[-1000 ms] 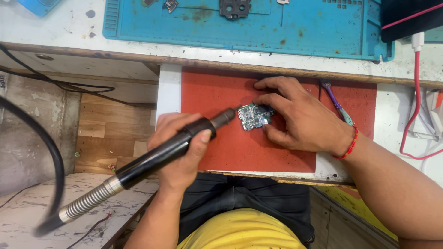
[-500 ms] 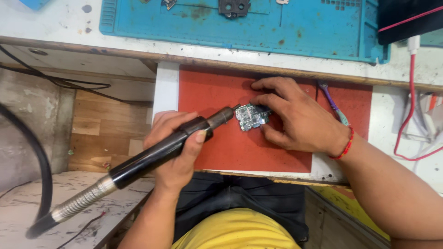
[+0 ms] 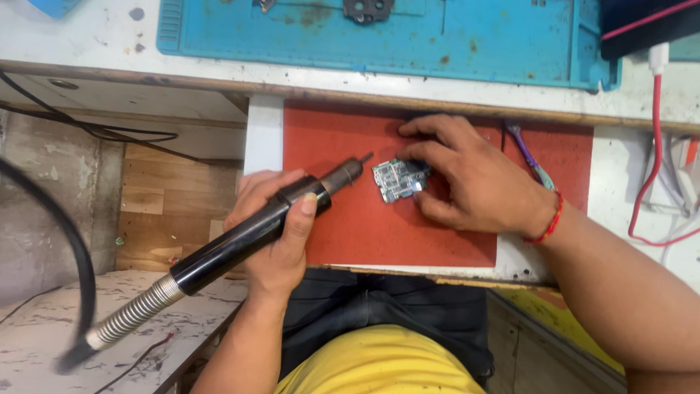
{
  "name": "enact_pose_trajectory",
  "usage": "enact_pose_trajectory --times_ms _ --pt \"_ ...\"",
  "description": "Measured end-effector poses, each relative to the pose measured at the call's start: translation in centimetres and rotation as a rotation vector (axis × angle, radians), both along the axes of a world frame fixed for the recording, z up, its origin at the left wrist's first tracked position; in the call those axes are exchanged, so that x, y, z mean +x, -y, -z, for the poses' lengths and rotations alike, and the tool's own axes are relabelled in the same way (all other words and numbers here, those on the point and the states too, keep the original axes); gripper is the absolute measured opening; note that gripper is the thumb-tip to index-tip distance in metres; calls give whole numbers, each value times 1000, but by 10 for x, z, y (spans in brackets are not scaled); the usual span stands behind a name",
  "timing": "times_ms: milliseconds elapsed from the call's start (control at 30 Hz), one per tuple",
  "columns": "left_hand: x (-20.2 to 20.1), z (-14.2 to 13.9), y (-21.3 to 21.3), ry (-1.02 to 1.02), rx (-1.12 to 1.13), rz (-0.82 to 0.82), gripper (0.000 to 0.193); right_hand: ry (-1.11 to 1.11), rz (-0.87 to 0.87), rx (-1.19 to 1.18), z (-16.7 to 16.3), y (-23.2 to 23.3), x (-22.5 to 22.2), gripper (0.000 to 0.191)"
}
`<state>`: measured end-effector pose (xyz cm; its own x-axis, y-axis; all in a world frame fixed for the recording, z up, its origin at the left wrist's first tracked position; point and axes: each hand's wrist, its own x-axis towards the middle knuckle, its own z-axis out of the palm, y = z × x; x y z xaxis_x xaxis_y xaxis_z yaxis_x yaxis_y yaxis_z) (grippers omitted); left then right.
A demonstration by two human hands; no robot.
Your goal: The person uses a hot air rework station to heat a small circuit board placed on a red mat. They hold the board steady with one hand while directing the hot air nozzle with the other, moving the nozzle across different areas of the board throughout the clip.
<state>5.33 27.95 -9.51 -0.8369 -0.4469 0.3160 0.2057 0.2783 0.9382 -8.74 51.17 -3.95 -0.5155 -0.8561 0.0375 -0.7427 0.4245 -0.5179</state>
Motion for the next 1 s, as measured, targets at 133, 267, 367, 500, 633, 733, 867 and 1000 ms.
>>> enact_pose_trajectory --times_ms 133,267,367,500,633,733,867,1000 --pt "0 -2 -2 -59 -141 120 37 10 9 -14 -1 -1 2 54" --pt "1 -2 -3 -50 -75 109 35 -2 -13 -4 -3 -1 2 54" --pt "3 -1 -3 -117 -103 216 38 -7 -41 -9 -5 -3 2 52" --pt "4 1 -1 28 -91 11 41 2 -37 -8 -4 -2 4 53" --pt "4 4 -4 -78 -84 190 40 -14 -43 -8 -4 -2 3 57" --pt "4 4 -3 -34 -81 53 38 -18 -56 -19 -4 0 2 54" --pt "4 1 1 -116 -153 178 40 3 -26 0 -6 0 -1 55" --pt "5 -2 3 4 -127 23 41 4 -31 8 -8 2 -2 52"
